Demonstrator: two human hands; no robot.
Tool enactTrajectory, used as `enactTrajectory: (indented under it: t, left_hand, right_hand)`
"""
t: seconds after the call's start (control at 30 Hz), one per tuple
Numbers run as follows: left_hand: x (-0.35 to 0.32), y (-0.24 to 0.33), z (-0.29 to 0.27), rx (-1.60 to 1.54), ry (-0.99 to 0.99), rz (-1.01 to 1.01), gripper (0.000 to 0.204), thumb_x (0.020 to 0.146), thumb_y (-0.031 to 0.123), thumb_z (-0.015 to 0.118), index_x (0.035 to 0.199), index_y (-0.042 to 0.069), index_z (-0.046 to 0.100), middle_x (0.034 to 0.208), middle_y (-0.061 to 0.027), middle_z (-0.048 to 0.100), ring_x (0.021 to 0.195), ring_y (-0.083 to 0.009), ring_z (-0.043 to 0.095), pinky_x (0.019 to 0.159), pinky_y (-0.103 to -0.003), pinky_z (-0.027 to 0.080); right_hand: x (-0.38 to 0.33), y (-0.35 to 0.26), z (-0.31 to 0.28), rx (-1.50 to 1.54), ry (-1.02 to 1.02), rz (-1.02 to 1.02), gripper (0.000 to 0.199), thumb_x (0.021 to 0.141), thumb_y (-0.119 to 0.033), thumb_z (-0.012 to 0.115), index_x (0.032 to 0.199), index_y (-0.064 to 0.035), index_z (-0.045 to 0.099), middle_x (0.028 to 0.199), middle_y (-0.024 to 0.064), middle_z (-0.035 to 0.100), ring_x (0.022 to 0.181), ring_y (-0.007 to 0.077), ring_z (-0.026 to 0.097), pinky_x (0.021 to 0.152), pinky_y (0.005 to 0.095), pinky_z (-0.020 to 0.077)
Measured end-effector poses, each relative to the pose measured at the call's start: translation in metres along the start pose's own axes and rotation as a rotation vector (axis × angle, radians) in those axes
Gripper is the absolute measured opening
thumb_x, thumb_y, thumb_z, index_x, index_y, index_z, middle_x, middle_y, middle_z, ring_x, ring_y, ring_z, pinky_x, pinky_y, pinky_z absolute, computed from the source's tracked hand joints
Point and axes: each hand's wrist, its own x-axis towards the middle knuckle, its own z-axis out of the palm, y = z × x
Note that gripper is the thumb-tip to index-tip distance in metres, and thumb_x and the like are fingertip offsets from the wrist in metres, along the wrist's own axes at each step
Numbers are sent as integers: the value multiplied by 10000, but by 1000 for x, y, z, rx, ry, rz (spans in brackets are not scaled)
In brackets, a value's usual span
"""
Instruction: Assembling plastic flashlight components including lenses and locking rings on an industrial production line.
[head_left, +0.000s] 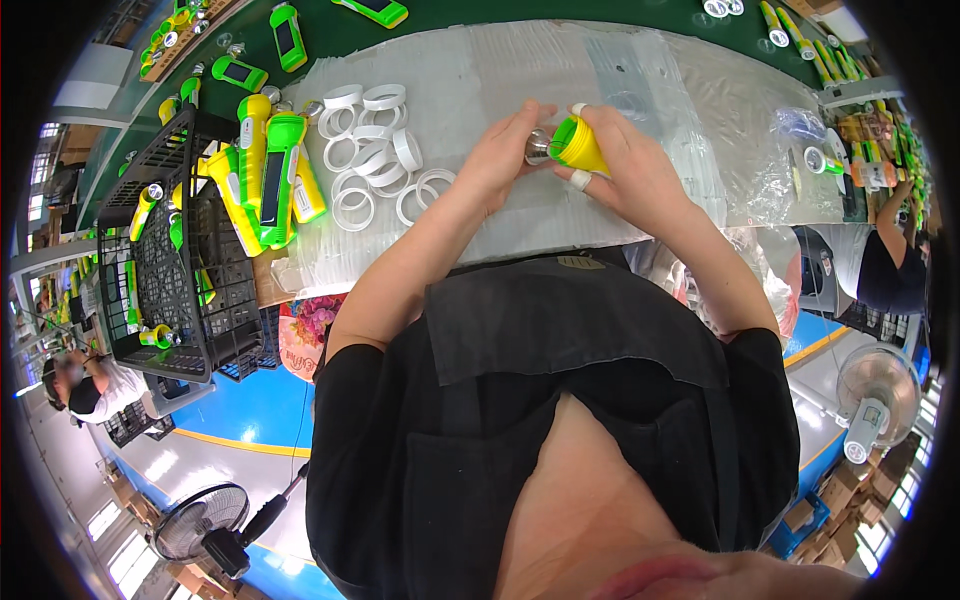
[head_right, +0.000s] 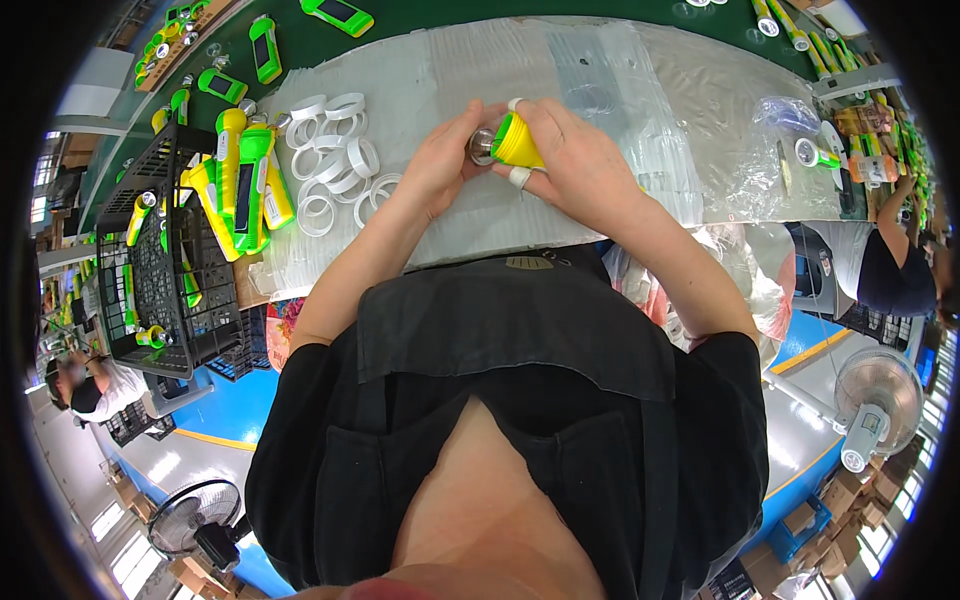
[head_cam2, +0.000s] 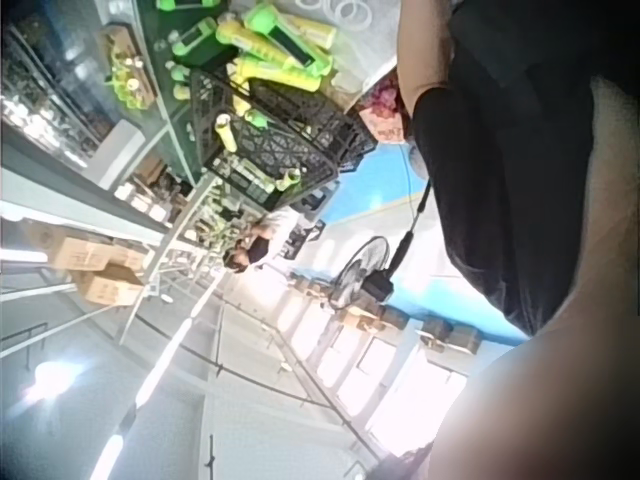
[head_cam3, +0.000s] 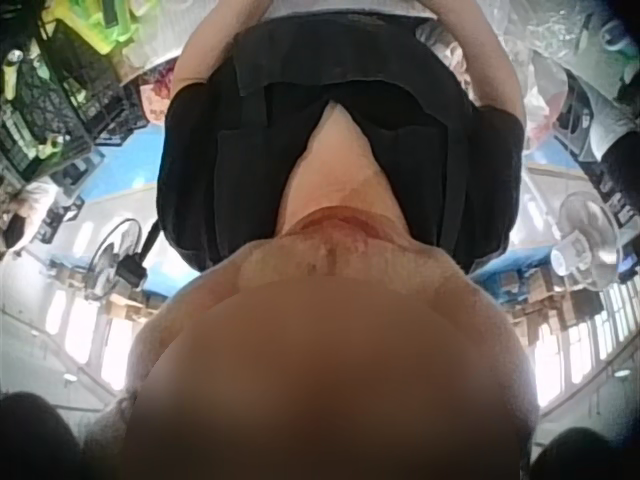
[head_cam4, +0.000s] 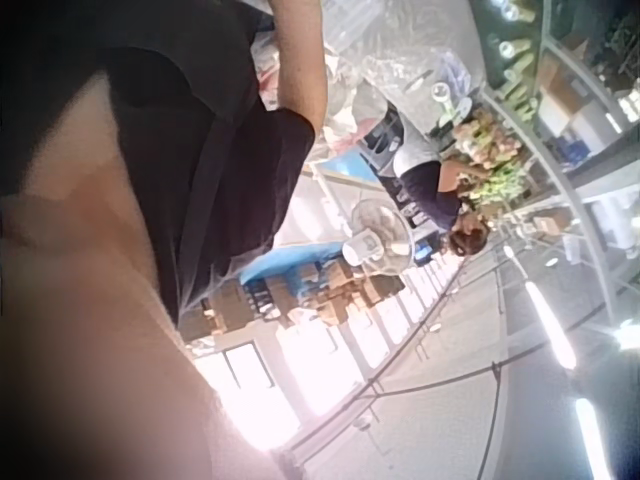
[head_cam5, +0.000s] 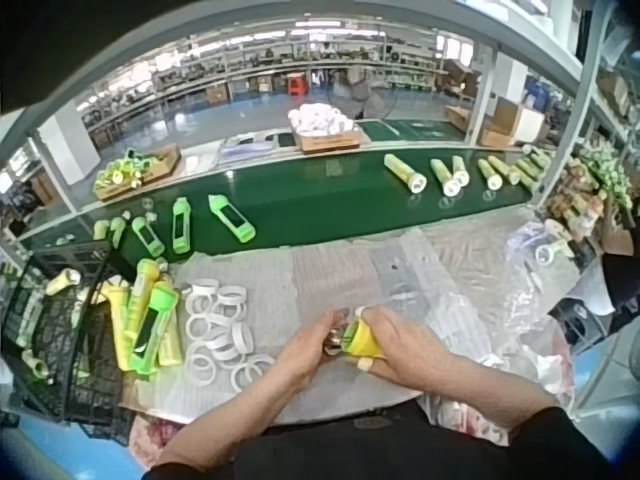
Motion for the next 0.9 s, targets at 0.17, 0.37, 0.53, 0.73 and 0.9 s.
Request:
enactTrajectory:
  t: [0.17,0.37,0.53,0.73,0.9]
  left_hand:
    - [-13,7,2,-228,-87,-128,515,1024,438,412,1270,6,544,1039,-86,645,945,-166,605,769,-323,536]
    - [-17,14,5,-8,143,122,396,1044,347,374,1174,35,581,947,-66,619,794,-193,597,711,-333,495]
    - [-29,51,7,834,203,1073,283,1009,247,432,1134,32,567,986,-115,554,836,-238,538,751,-337,447]
    - [-39,54,-7,925,-47,1068,334,1025,286,384,1154,43,573,1148,-132,549,965,-247,539,832,-334,445]
    - [-40,48,-5,929,-134,1096,366,1012,298,373,1158,42,590,1280,-140,575,1143,-302,541,965,-388,399]
  right_hand:
    - [7,-2,-7,-28,22,-35,626,828,-327,724,1292,-14,444,1116,153,576,941,360,615,749,421,529]
    - [9,-1,10,325,87,89,528,936,-252,631,1342,-29,378,1070,137,595,883,286,642,734,361,512]
    - [9,-28,19,782,-59,365,519,966,-327,591,1322,-2,400,1074,121,590,830,156,608,706,313,507]
    - [17,-35,20,1318,-46,167,480,1001,-349,527,1342,-37,399,1067,89,566,776,144,607,745,307,506]
    - [14,-34,25,1337,-101,184,442,1021,-350,481,1339,-52,403,1043,76,560,775,148,602,735,299,502]
